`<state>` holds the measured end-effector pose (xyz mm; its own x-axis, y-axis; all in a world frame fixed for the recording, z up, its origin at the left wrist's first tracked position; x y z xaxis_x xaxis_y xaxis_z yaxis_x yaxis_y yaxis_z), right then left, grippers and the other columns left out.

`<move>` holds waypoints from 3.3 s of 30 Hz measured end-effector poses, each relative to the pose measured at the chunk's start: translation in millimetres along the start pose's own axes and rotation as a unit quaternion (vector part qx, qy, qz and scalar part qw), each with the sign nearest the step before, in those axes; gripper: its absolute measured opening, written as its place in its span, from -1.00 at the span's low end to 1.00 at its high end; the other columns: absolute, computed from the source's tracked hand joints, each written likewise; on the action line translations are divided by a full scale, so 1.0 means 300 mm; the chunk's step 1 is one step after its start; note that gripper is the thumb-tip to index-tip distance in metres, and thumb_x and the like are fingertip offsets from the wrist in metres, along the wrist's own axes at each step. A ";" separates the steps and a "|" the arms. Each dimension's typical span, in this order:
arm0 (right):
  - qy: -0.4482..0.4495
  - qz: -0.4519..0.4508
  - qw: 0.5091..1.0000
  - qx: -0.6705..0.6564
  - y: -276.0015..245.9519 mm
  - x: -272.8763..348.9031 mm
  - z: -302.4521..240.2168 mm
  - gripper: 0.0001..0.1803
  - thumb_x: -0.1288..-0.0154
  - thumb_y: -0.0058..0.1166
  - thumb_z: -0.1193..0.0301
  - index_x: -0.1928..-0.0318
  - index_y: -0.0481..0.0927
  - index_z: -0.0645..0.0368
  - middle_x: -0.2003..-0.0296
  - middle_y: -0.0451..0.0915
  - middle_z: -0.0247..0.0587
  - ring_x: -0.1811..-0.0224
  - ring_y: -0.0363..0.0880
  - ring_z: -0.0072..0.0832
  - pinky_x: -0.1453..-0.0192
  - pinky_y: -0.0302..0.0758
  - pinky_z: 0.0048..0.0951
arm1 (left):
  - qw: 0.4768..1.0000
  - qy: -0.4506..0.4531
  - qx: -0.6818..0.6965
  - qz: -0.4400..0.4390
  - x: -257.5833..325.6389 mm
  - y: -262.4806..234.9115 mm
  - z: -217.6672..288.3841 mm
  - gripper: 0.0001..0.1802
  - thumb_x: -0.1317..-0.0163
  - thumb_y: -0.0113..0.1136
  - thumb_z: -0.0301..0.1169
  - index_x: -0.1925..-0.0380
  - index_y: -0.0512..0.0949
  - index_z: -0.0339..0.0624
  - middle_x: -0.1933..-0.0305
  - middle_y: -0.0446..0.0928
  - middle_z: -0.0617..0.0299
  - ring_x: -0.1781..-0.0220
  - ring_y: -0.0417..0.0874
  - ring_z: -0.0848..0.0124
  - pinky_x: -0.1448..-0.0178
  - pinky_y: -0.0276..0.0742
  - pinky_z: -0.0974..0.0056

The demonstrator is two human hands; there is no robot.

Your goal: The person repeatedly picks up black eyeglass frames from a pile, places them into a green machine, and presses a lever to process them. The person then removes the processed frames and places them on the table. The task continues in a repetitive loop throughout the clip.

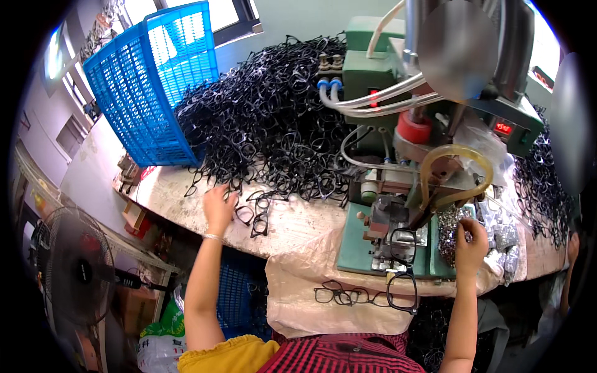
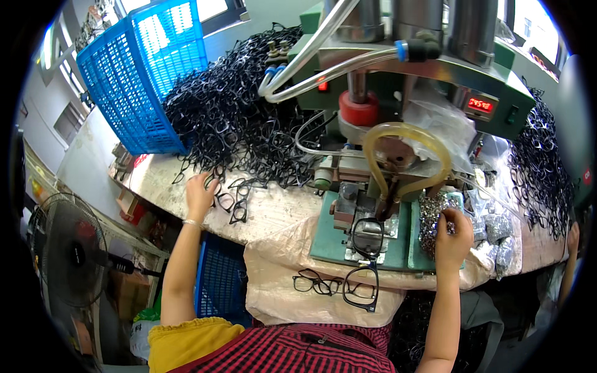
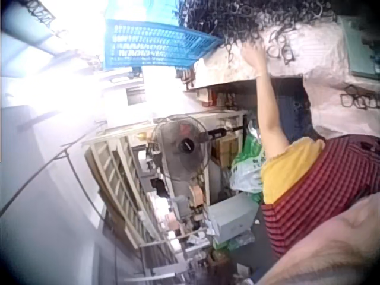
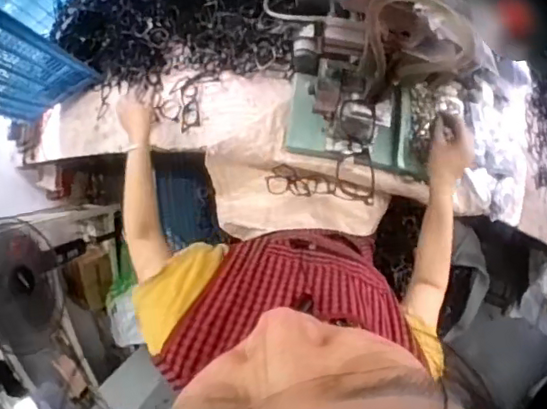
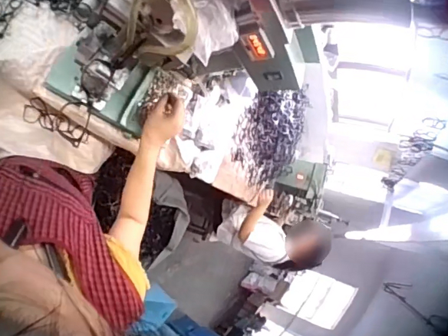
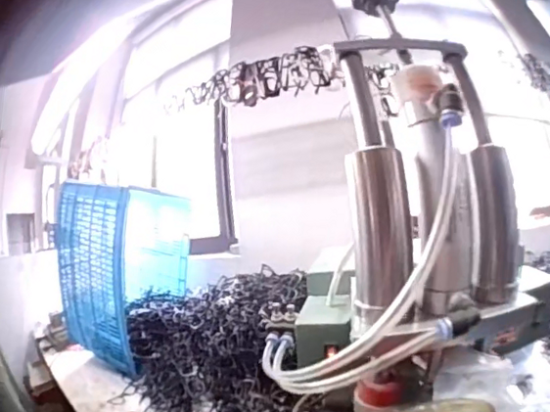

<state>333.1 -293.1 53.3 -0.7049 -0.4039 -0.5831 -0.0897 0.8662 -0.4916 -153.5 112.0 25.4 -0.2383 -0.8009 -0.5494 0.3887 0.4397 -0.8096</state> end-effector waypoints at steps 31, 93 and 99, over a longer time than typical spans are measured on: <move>0.061 -0.065 0.940 -0.330 0.085 0.032 -0.330 -0.42 -0.12 0.27 0.61 -0.19 0.40 0.33 0.27 0.68 -0.20 0.15 0.66 -0.51 -0.03 0.50 -0.52 | 0.728 -0.145 0.660 -0.116 0.317 0.041 0.724 -0.84 -0.44 0.12 -0.46 0.10 0.57 -0.32 0.21 0.60 0.27 0.23 0.58 0.57 0.20 0.61 0.43; 0.137 0.003 0.977 -0.166 -0.173 0.178 -0.027 -0.85 -0.11 0.24 0.67 0.26 0.69 0.31 0.31 0.66 -0.25 0.21 0.62 -0.49 0.06 0.50 -0.47 | 0.914 -0.007 0.405 0.035 0.229 -0.101 0.653 -0.91 -0.35 0.18 -0.52 0.35 0.56 -0.29 0.33 0.59 0.28 0.30 0.46 0.49 0.15 0.38 0.36; -0.007 -0.094 0.963 -0.253 0.008 -0.010 -0.317 -0.83 -0.10 0.26 0.59 0.24 0.65 0.29 0.31 0.65 -0.20 0.20 0.64 -0.42 0.06 0.51 -0.45 | 0.680 -0.132 0.710 -0.122 0.212 0.028 0.758 -0.94 -0.43 0.14 -0.46 0.25 0.46 -0.12 0.36 0.44 0.45 0.38 0.39 0.69 0.32 0.38 0.53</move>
<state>268.1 -262.0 115.3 -0.6329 -0.5692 -0.5249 -0.5492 0.8079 -0.2138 37.0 -27.8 30.7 -0.3542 -0.9074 -0.2262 0.8792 -0.4055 0.2502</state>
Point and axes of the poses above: each hand's wrist, its own x-axis away from the middle knuckle, its own y-axis out of the palm, z = x × y, the point moved 3 cm from there along -x, towards the middle knuckle
